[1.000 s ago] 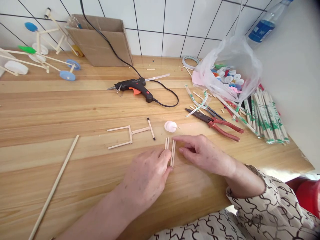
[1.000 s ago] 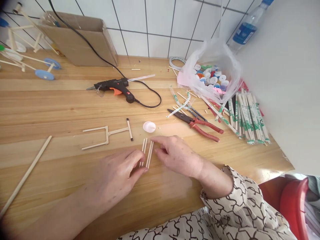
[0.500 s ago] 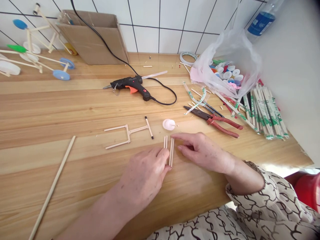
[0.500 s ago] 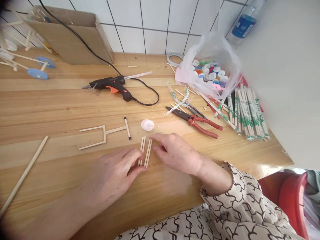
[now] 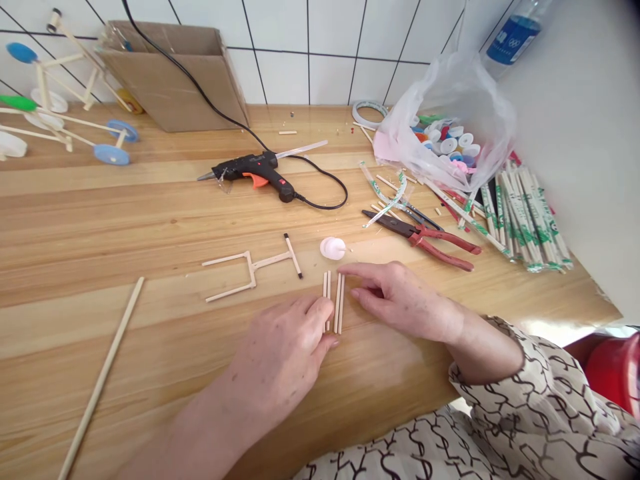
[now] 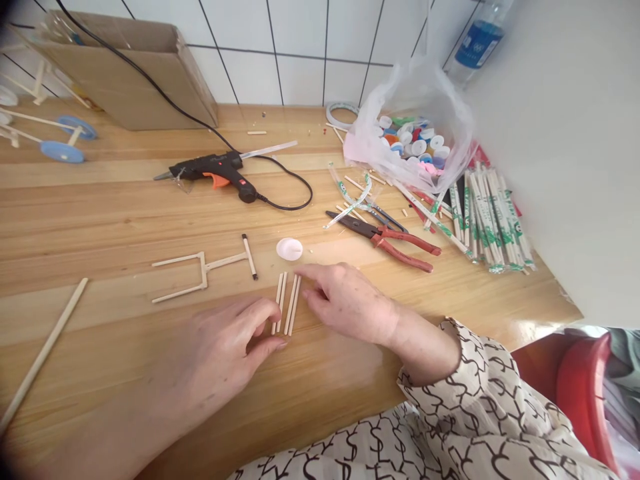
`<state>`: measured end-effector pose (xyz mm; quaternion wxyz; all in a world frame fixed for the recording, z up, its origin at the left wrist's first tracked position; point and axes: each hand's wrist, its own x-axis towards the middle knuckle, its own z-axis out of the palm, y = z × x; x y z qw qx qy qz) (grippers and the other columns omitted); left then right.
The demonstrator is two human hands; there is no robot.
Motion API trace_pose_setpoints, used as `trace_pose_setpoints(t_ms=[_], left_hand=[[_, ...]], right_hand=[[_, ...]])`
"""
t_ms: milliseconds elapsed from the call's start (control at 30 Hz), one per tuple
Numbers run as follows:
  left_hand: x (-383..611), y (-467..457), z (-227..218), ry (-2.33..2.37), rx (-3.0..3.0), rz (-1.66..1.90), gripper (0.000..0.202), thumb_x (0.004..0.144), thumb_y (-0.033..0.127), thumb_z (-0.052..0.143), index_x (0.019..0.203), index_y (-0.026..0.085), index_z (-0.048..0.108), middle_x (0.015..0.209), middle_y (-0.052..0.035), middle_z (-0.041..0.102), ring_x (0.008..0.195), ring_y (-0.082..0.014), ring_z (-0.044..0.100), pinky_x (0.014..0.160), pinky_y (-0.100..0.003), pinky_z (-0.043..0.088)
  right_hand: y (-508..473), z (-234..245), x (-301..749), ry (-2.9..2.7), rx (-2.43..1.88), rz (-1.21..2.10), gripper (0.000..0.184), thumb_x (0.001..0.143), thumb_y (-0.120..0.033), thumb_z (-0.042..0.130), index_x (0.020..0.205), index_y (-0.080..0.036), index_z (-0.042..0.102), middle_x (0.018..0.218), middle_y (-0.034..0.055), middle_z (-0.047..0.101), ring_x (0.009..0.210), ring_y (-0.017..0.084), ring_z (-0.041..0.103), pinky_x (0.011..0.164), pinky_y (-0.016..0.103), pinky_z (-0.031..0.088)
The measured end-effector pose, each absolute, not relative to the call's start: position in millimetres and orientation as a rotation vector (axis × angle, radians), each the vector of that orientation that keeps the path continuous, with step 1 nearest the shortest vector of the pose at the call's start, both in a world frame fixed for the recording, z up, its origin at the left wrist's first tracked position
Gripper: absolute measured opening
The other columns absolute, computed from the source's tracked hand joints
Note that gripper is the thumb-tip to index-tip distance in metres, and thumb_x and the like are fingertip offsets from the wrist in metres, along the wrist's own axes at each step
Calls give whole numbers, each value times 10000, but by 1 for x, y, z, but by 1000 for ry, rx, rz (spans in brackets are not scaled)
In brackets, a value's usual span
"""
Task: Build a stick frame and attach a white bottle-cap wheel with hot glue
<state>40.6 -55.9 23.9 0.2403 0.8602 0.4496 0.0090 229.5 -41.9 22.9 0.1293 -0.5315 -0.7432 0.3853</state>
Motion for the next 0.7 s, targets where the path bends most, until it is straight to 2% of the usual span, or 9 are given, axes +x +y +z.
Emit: trace_pose_setpoints(t_ms=[200,367,700], left_hand=[[41,-56,23,1228,2368,50,135,738,142,617,744,205,499,656,41,561,574,-132,517,544,-258,356],[41,-57,21,1232,2377,67,122,748,156,618,751,200,504,669,33,572,566,-134,511,537,-262,348],[43,-58,19,1241,2359,80,113,759,128,595,741,203,513,666,34,574,588,-142,537,554,-270,366]], right_hand=[[-42,24,229,-2169,-1565,1085,375,785,-86,467,1103,-203,628,557,-58,510,478,74,378,511,190,331],[-42,24,229,-2182,-1573,1061,369,776,-78,460,1080,-192,634,598,-40,552,505,80,424,521,191,347],[-42,25,228,-2194,-1603,1039,411,781,-97,459,1146,-203,615,647,-18,621,516,93,474,529,201,376]])
